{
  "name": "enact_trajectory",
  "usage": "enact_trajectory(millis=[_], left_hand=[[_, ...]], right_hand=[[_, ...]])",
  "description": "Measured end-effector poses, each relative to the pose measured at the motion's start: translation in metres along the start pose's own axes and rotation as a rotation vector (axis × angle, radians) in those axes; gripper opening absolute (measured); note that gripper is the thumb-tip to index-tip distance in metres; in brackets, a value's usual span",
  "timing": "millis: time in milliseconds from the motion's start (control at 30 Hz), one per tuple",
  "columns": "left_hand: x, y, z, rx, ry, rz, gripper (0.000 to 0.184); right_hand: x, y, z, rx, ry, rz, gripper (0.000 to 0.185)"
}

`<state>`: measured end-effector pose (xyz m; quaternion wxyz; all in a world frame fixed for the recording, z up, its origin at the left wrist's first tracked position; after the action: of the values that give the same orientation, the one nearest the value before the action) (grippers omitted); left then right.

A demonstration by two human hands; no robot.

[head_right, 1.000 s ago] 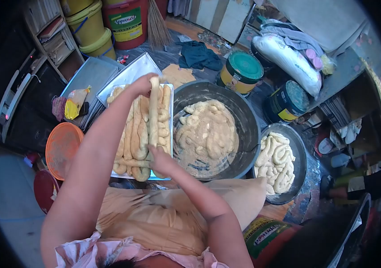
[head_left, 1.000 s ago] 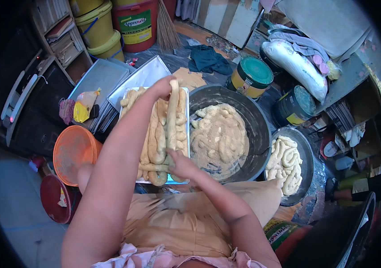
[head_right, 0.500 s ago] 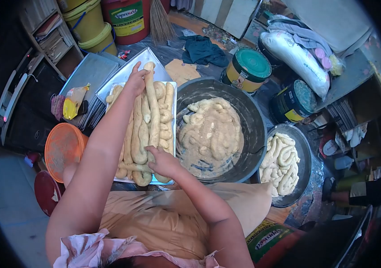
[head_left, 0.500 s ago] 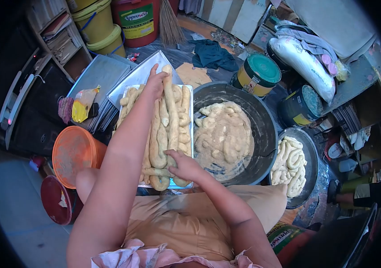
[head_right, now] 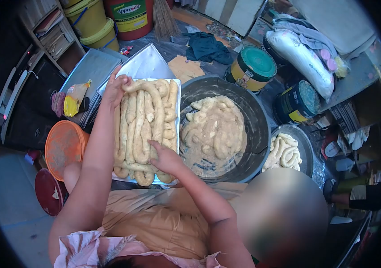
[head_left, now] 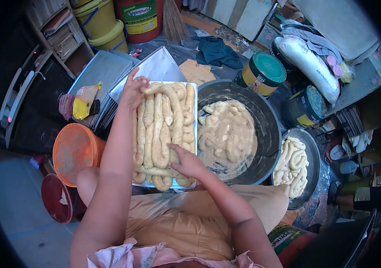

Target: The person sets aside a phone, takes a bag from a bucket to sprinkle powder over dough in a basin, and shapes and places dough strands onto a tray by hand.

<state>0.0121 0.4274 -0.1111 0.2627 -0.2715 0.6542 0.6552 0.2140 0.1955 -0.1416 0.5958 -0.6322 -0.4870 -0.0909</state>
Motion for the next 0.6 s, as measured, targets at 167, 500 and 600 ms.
enact_trajectory(millis=[167,500,600], left_hand=[[0.016,-0.004,-0.016,0.028,-0.112,0.960,0.043],[-0.040,-0.010,-0.051,-0.497,-0.347,1.768,0.052],[-0.059,-0.047,-0.069,-0.407,-0.486,1.782,0.060]], right_hand=[[0.005,-0.007,-0.001,0.004,0.016,-0.025,0.070],[-0.004,0.008,-0.001,-0.094,0.254,0.186,0.078],[0.000,0.008,-0.003,-0.099,0.244,0.047,0.071]])
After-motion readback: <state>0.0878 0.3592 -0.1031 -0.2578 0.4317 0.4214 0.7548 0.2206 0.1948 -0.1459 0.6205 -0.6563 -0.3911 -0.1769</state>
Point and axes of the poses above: each hand's wrist, its own z-axis towards the middle knuckle, its own x-axis out of the back of the hand, y = z × x, the point moved 8 cm from there along z, towards the middle knuckle, and after that the axes turned 14 degrees about -z, right-handed, at the moved point
